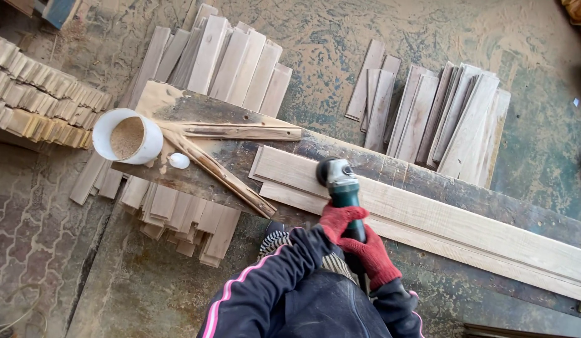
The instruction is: Sanding and grinding wooden planks at a workbench.
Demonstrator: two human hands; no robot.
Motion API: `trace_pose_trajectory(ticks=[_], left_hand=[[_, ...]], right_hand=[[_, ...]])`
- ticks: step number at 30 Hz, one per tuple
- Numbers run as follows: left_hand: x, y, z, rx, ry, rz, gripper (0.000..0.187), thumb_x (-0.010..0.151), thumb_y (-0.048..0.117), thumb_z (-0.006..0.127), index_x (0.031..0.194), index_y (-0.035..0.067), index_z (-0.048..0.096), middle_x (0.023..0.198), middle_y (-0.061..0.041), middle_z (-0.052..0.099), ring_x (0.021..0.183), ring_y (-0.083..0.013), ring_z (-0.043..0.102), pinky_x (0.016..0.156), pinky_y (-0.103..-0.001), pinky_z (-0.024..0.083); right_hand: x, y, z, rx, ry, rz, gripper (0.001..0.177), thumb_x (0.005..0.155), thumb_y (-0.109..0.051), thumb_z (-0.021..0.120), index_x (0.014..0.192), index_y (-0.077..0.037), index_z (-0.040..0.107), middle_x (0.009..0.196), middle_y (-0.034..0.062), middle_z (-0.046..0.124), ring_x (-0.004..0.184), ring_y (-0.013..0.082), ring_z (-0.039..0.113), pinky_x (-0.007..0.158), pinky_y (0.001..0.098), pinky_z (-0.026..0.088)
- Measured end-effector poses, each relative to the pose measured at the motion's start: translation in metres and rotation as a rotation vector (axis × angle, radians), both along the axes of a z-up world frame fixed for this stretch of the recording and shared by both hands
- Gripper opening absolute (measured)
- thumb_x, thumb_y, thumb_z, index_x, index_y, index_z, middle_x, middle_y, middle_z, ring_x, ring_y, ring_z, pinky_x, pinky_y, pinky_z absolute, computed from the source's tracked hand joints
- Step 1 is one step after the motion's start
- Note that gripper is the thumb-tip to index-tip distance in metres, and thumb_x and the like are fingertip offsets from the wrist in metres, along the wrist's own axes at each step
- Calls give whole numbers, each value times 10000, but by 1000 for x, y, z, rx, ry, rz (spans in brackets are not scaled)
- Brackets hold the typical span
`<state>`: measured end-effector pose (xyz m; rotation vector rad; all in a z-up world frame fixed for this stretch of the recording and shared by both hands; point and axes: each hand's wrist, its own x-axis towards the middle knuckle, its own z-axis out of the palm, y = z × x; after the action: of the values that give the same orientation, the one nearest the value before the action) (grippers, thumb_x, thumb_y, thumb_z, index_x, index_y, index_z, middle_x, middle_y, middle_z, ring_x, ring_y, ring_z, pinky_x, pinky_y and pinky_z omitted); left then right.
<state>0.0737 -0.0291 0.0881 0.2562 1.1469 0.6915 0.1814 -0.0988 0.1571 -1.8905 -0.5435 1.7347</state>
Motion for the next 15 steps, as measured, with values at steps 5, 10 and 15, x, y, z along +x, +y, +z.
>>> trace_pose_trajectory(ticks=[5, 10, 15], left_hand=[[25, -6, 22, 42, 128, -289, 633, 587, 196, 879, 1155, 32, 653, 997, -123, 728, 829, -233, 713, 784, -344, 619], [4, 9, 10, -24, 45, -154, 590, 612, 119, 876, 1142, 31, 632, 984, -146, 715, 785, -275, 706, 733, -397, 638], [-31, 43, -90, -252, -43, 84, 694, 644, 33, 950, 1255, 136, 636, 828, -197, 721, 756, -413, 758, 606, -634, 631]], right_hand=[[35, -34, -36, -8, 25, -204, 437, 753, -30, 784, 1163, 10, 638, 733, 207, 630, 554, 286, 571, 454, 386, 451], [7, 1, -7, -42, -8, -99, 552, 719, -94, 824, 1223, 18, 628, 787, 209, 649, 579, 282, 598, 483, 365, 473], [-46, 40, -8, 50, -126, 8, 591, 499, -187, 1001, 967, -8, 688, 736, 232, 649, 666, 359, 697, 567, 489, 607]])
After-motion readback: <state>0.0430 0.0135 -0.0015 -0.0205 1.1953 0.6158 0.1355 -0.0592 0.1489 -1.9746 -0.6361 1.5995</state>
